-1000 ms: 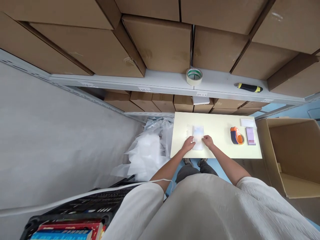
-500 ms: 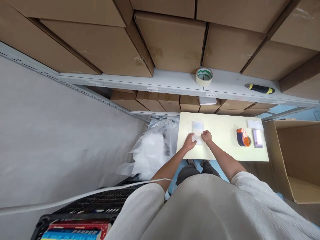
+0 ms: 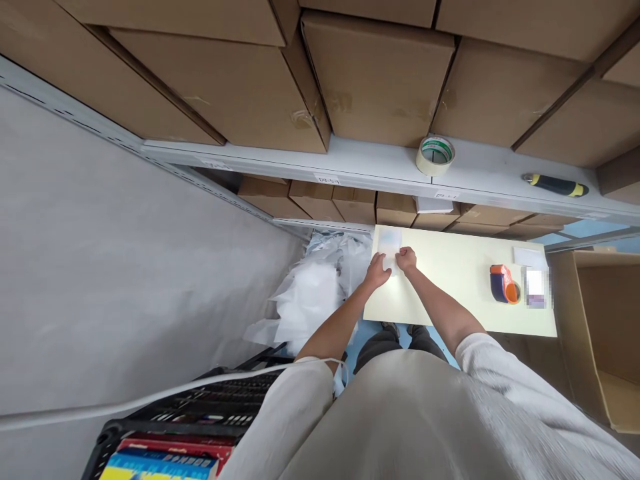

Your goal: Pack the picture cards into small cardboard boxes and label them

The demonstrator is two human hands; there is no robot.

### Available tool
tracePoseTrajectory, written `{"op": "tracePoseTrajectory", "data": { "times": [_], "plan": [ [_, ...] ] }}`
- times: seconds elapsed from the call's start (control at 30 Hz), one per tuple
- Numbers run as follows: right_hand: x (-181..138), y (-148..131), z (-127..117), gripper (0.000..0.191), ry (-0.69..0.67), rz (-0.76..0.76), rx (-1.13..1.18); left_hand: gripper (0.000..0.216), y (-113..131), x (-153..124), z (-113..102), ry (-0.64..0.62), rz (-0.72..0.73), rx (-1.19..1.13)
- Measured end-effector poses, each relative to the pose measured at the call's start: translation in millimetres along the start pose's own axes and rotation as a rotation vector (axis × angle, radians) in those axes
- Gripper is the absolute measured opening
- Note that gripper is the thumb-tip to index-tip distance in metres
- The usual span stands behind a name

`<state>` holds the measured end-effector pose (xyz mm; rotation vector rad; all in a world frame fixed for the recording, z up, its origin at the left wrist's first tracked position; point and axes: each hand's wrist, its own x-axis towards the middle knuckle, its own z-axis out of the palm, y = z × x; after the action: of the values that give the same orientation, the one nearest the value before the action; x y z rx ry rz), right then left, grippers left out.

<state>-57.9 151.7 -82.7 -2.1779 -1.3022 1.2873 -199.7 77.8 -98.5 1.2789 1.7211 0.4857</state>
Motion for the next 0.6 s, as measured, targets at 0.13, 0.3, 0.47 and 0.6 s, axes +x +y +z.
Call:
{"op": "tracePoseTrajectory", "data": {
  "times": [0.13,0.3,0.47,0.6],
  "plan": [
    [1.0,0.8,8.4,0.023,0.026,-0.001,0.056,0.077,7.1,-1.3,-7.7,-0.035,-0.041,0.094],
    [7.4,13.1,-1.3,0.026,0.005,-0.027,0.079,0.068,18.6,-7.1,-10.0,-0.053,-0.041,0.161],
    [12.3,31.9,-24.6,0.032,-0.015,-0.083,0.080,0.057,27.1,-9.5,-8.9,-0.013,-0.020,0.192],
    [6.4,46.8,-49.1,0.030,0.004,-0.097,0.106,0.055,35.1,-10.8,-3.2,0.018,0.042,0.171]
  ]
}}
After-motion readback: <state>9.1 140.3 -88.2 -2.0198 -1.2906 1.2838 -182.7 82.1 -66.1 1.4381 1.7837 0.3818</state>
